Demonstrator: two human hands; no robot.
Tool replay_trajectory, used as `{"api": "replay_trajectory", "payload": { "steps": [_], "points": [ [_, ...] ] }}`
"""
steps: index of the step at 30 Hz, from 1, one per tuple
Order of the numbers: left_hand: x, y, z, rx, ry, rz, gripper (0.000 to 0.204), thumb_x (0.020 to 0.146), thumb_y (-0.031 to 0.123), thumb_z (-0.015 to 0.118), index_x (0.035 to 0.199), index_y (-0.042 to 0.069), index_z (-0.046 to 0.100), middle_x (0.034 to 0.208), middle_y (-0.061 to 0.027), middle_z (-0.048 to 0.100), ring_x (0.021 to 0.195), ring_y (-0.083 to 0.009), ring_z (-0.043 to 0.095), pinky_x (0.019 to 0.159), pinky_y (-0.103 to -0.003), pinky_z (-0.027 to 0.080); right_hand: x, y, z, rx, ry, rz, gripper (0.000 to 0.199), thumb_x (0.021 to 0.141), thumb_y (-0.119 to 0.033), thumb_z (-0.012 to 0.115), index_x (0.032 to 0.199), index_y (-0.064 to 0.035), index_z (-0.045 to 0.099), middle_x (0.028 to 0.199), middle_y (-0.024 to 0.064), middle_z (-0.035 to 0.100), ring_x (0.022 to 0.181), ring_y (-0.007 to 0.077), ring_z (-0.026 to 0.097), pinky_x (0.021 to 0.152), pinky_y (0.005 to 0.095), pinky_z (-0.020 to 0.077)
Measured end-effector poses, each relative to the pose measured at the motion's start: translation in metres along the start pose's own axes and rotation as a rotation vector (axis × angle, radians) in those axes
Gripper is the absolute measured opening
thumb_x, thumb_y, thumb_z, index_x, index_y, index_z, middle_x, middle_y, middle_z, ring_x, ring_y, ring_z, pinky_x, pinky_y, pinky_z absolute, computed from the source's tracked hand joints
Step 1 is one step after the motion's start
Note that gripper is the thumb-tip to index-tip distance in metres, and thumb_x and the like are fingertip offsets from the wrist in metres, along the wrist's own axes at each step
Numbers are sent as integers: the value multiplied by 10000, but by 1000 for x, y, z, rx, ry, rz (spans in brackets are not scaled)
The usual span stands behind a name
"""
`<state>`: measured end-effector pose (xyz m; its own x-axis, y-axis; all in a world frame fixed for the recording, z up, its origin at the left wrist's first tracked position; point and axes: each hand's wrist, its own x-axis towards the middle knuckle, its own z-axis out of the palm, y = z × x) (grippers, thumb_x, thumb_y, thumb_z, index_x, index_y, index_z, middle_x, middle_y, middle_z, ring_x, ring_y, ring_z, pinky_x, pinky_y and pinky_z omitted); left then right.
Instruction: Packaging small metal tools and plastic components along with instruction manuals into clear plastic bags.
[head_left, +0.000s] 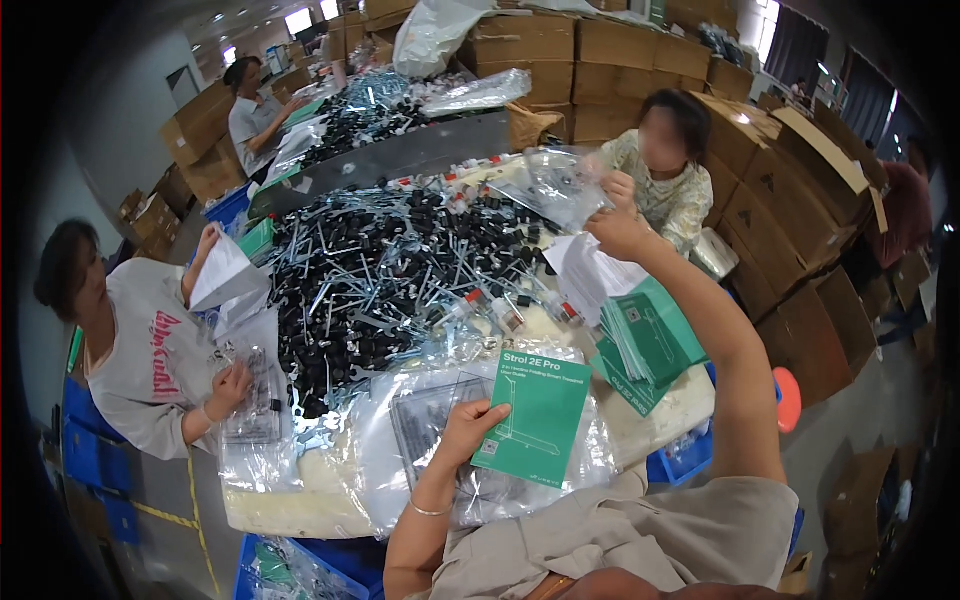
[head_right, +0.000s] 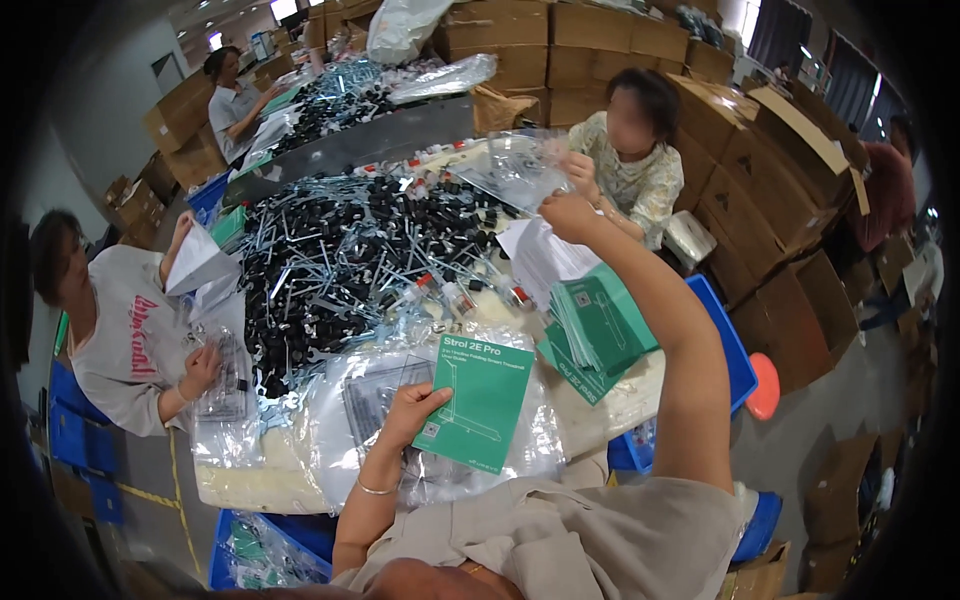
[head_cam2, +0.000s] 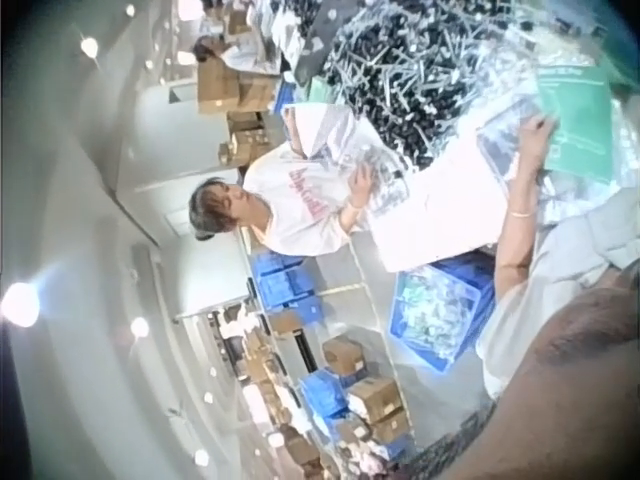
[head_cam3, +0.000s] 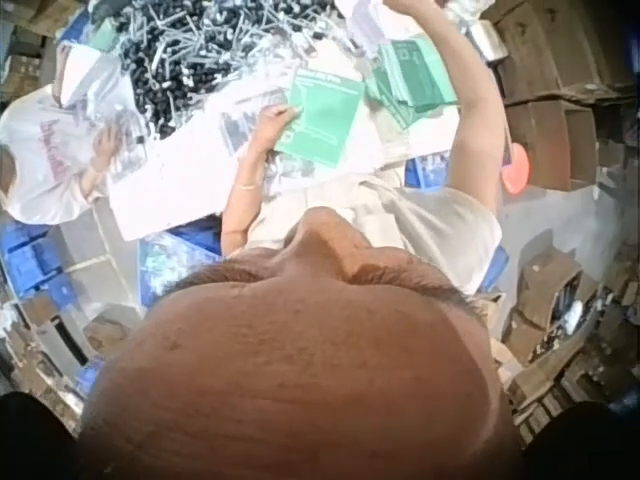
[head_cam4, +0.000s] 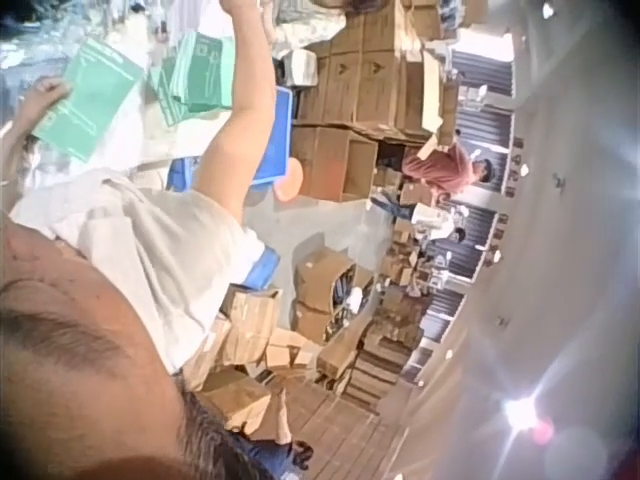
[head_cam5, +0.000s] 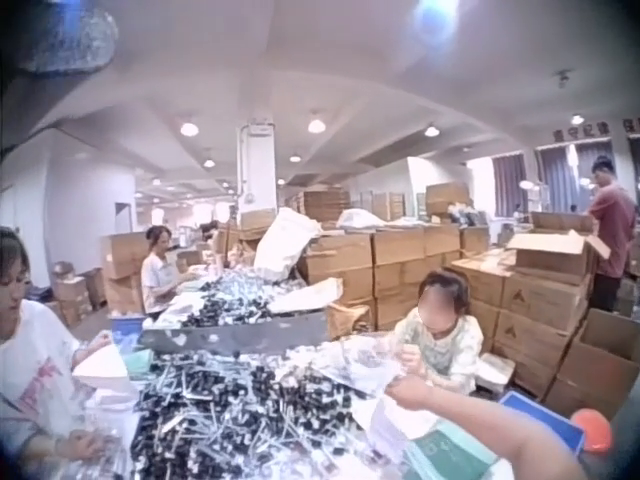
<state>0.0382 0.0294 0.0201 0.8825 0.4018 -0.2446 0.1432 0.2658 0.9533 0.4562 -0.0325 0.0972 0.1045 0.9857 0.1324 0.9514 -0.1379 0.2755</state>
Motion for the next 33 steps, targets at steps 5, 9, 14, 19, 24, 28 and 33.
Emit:
{"api": "replay_trajectory", "payload": {
  "steps": [5, 9, 14, 19, 24, 28, 33],
  "points": [
    [2, -6, -4, 0, 25, 60, 204, 886, 184, 611, 902, -8, 676, 744, 42, 628, 649, -11, 526, 569, -184, 428, 6, 22, 26, 53, -115, 9, 261, 714, -106, 636, 973, -86, 607, 961, 83, 618, 972, 278, 573, 791, 395, 485],
    [1, -11, -5, -28, 113, 63, 215, 885, 186, 613, 913, -19, 674, 763, 25, 640, 661, -21, 534, 581, -188, 435, 6, 10, 2, -4, -80, -95, 229, 721, -137, 638, 935, -70, 592, 937, 82, 615, 966, 269, 571, 784, 385, 470],
    [7, -12, -7, -48, 78, 187, 218, 872, 168, 630, 953, -30, 672, 796, 6, 653, 690, -31, 548, 603, -198, 448, -3, 5, 4, -127, 70, -30, 98, 759, -138, 576, 805, -63, 533, 861, 84, 602, 901, 245, 589, 741, 367, 441],
    [7, -15, -9, -40, 43, 186, 220, 862, 169, 644, 983, -13, 671, 813, 16, 649, 685, -27, 542, 577, -189, 428, -8, 20, -1, -54, 90, 8, 64, 779, -103, 538, 820, -63, 508, 847, 108, 590, 749, 276, 610, 696, 379, 452],
    [0, -2, -8, -64, 56, 102, 204, 862, 159, 641, 979, -5, 672, 790, 13, 645, 667, -26, 540, 553, -176, 406, -9, -8, -71, 381, 708, 217, 108, 816, -58, 581, 853, -30, 483, 676, 83, 552, 600, 247, 575, 518, 323, 420],
    [7, -15, -15, -274, 198, 126, 189, 879, 160, 614, 934, -13, 667, 803, -13, 647, 685, -58, 569, 586, -196, 442, -30, -57, -110, 915, 655, 410, 125, 858, -116, 593, 856, -12, 523, 604, 37, 466, 548, 110, 468, 507, 260, 369],
    [1, 5, -4, -481, 269, 166, 206, 894, 186, 602, 888, -11, 663, 771, -11, 639, 672, -35, 553, 569, -177, 417, -76, -128, -114, 1145, 237, 366, 190, 873, -167, 615, 805, 1, 559, 633, -52, 428, 605, 25, 363, 509, 224, 322]
  ]
}}
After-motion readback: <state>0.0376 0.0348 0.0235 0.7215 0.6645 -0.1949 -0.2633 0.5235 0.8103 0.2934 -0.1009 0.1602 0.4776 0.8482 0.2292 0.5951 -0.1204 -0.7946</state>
